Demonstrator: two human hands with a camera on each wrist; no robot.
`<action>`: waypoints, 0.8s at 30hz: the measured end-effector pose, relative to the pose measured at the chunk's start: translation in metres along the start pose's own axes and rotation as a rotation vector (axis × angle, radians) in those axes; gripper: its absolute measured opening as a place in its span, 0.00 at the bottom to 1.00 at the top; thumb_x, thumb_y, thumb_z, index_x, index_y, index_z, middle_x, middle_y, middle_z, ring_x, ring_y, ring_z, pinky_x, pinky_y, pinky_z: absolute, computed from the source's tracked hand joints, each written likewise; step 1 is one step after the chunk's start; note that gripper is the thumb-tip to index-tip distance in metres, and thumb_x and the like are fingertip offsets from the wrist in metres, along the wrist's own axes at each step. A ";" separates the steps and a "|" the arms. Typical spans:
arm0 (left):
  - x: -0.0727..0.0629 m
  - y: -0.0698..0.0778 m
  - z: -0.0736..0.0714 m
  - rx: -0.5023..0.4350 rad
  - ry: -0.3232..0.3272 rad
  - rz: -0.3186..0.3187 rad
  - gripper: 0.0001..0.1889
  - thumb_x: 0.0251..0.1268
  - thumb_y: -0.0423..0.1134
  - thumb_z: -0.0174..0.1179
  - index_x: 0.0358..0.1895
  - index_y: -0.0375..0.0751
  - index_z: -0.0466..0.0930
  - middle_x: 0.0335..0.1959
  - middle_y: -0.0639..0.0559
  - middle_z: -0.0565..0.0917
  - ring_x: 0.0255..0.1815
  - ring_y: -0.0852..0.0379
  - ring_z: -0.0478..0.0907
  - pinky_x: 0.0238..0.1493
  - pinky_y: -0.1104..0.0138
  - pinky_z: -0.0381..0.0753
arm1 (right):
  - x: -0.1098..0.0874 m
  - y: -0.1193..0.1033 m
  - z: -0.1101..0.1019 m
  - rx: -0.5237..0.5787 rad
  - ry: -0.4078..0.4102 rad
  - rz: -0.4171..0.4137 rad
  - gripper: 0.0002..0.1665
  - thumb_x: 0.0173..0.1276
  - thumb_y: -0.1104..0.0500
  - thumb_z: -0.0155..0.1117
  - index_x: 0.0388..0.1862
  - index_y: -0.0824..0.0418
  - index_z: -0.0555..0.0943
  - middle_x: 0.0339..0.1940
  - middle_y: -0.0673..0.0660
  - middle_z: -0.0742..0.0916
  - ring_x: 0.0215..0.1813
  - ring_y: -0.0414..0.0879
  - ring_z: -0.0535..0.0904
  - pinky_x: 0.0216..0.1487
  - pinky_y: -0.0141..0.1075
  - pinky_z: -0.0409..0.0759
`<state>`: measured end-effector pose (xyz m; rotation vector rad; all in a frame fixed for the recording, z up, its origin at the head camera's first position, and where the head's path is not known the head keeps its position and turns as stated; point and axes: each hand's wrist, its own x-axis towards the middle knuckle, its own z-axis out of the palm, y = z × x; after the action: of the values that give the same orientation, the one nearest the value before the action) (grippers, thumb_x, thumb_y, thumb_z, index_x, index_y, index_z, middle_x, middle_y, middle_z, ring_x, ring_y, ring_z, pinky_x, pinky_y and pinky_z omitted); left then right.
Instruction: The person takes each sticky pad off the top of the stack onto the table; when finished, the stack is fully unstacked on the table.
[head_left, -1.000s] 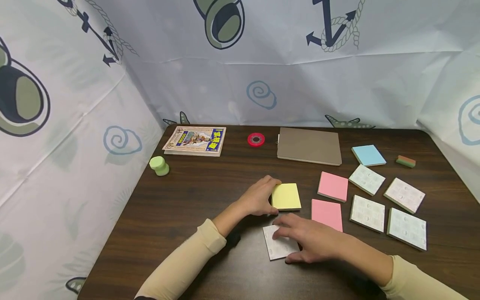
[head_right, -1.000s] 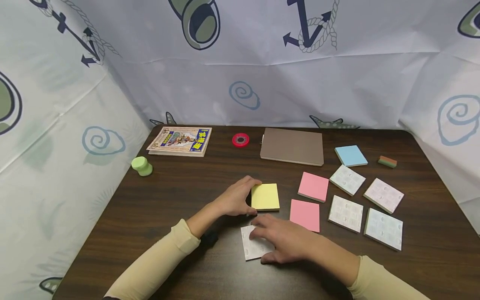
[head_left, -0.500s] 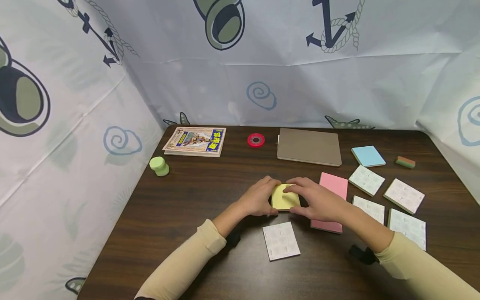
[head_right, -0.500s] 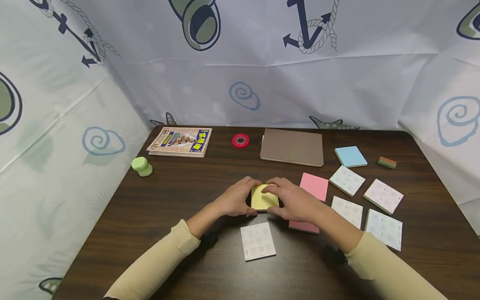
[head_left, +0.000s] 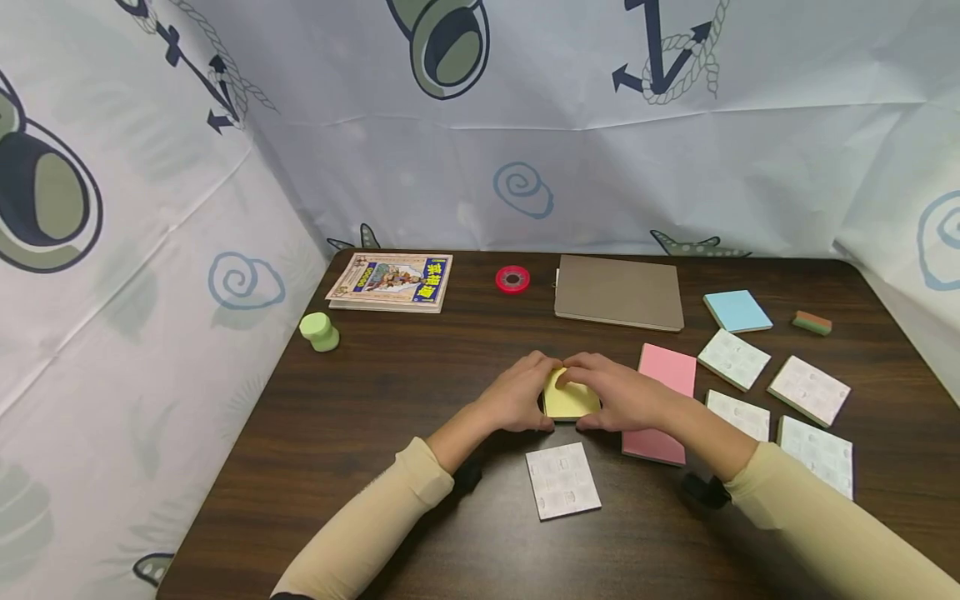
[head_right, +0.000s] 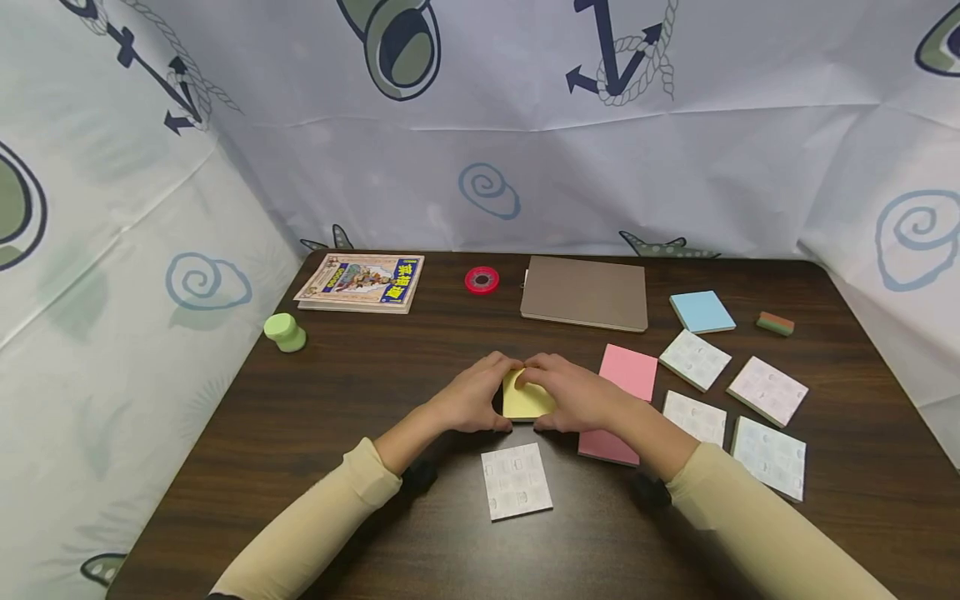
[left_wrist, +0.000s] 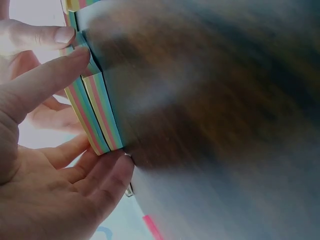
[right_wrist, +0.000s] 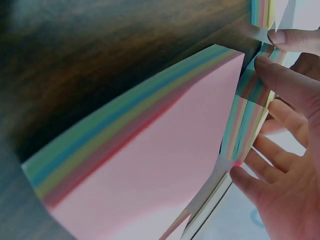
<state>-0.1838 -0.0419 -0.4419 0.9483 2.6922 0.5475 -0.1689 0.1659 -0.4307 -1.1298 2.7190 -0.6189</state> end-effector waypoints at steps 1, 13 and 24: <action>0.000 0.000 0.000 0.001 0.002 0.000 0.46 0.41 0.43 0.80 0.68 0.38 0.67 0.59 0.50 0.72 0.57 0.56 0.70 0.55 0.63 0.73 | 0.001 0.000 0.001 0.004 -0.003 -0.002 0.33 0.51 0.54 0.80 0.56 0.57 0.79 0.62 0.58 0.77 0.61 0.51 0.73 0.57 0.47 0.74; -0.001 0.004 -0.003 0.047 -0.008 0.002 0.45 0.42 0.40 0.79 0.68 0.38 0.66 0.58 0.50 0.72 0.57 0.55 0.69 0.56 0.65 0.72 | 0.005 0.005 0.003 -0.004 0.012 0.006 0.33 0.48 0.51 0.80 0.54 0.55 0.79 0.57 0.53 0.79 0.56 0.48 0.75 0.55 0.46 0.75; -0.001 0.005 -0.003 0.066 -0.007 -0.019 0.44 0.43 0.41 0.80 0.67 0.39 0.68 0.57 0.50 0.73 0.55 0.55 0.70 0.56 0.66 0.72 | -0.022 0.000 -0.026 -0.010 -0.026 0.077 0.31 0.50 0.54 0.80 0.53 0.52 0.80 0.57 0.53 0.78 0.56 0.49 0.75 0.53 0.46 0.75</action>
<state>-0.1815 -0.0396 -0.4370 0.9380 2.7255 0.4533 -0.1606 0.1893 -0.4077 -1.0218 2.7317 -0.5765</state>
